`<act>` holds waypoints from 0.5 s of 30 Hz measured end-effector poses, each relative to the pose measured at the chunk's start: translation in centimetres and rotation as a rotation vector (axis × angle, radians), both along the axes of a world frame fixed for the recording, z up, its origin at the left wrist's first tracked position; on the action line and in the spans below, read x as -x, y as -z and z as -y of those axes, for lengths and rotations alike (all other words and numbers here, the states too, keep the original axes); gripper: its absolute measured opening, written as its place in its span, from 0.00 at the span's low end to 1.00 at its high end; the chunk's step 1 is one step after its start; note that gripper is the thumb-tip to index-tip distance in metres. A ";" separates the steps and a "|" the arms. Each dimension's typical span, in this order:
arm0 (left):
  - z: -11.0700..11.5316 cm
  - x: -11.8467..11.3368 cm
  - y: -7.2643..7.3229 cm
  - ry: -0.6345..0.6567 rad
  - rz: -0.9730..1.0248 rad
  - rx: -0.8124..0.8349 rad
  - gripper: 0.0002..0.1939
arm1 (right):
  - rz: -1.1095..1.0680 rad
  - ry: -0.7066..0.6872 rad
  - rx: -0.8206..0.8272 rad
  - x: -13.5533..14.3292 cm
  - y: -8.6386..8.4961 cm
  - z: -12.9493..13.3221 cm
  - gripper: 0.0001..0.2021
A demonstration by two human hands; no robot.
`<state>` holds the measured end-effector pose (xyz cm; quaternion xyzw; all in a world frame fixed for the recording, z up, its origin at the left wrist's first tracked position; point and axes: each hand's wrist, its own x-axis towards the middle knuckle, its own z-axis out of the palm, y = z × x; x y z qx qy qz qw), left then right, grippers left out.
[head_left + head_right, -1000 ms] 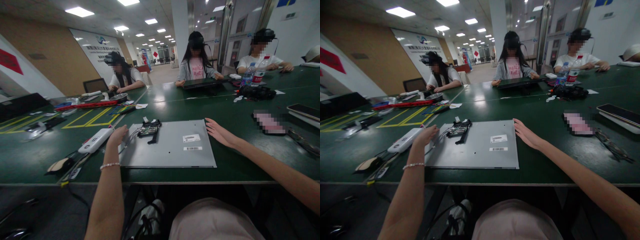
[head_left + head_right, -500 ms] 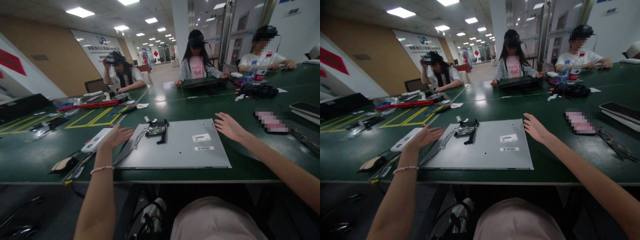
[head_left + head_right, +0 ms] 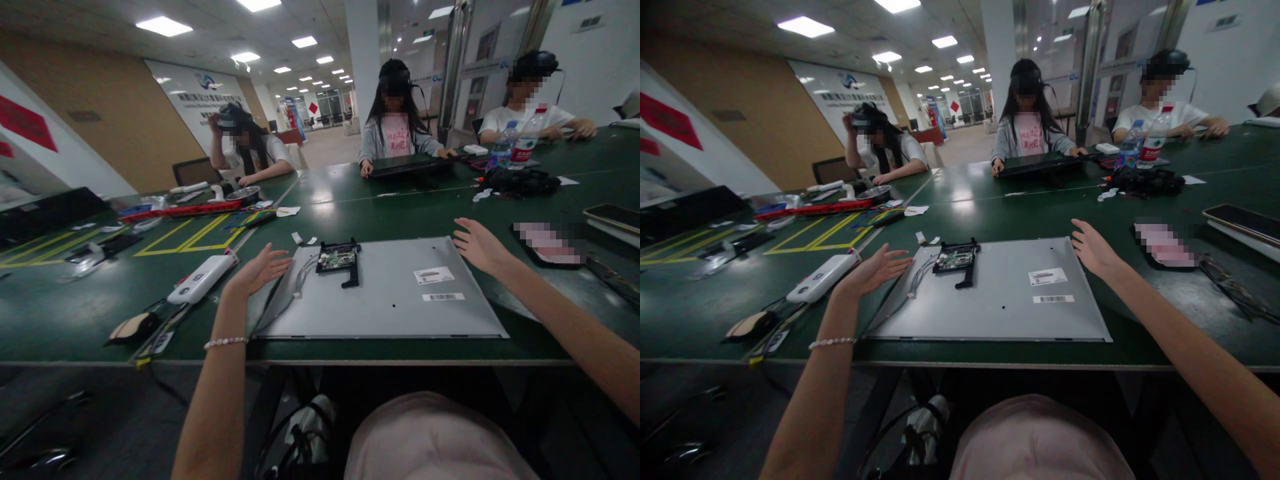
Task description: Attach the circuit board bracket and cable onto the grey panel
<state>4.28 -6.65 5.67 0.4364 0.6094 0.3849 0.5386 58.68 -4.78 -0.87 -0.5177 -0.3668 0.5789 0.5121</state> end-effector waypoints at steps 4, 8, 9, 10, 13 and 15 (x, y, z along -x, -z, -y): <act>-0.2 -2.6 -0.1 0.047 -0.112 -0.022 0.36 | -0.006 0.104 0.033 -1.2 -0.2 -0.3 0.30; 0.2 -5.9 -0.6 0.071 -0.230 -0.034 0.34 | 0.077 0.216 0.044 -2.2 -0.2 -0.6 0.27; 0.3 -6.8 -0.6 0.073 -0.266 -0.041 0.34 | 0.093 0.238 0.048 -2.4 -0.2 -0.7 0.27; 0.4 -7.6 -0.7 0.078 -0.307 -0.051 0.34 | 0.102 0.257 0.054 -2.6 -0.1 -0.8 0.27; 0.4 -9.9 -0.4 0.101 -0.522 -0.114 0.32 | 0.103 0.287 0.058 -3.1 0.0 -1.0 0.28; 0.2 -11.3 0.0 0.134 -0.744 -0.187 0.30 | 0.106 0.284 0.061 -3.4 0.0 -1.1 0.29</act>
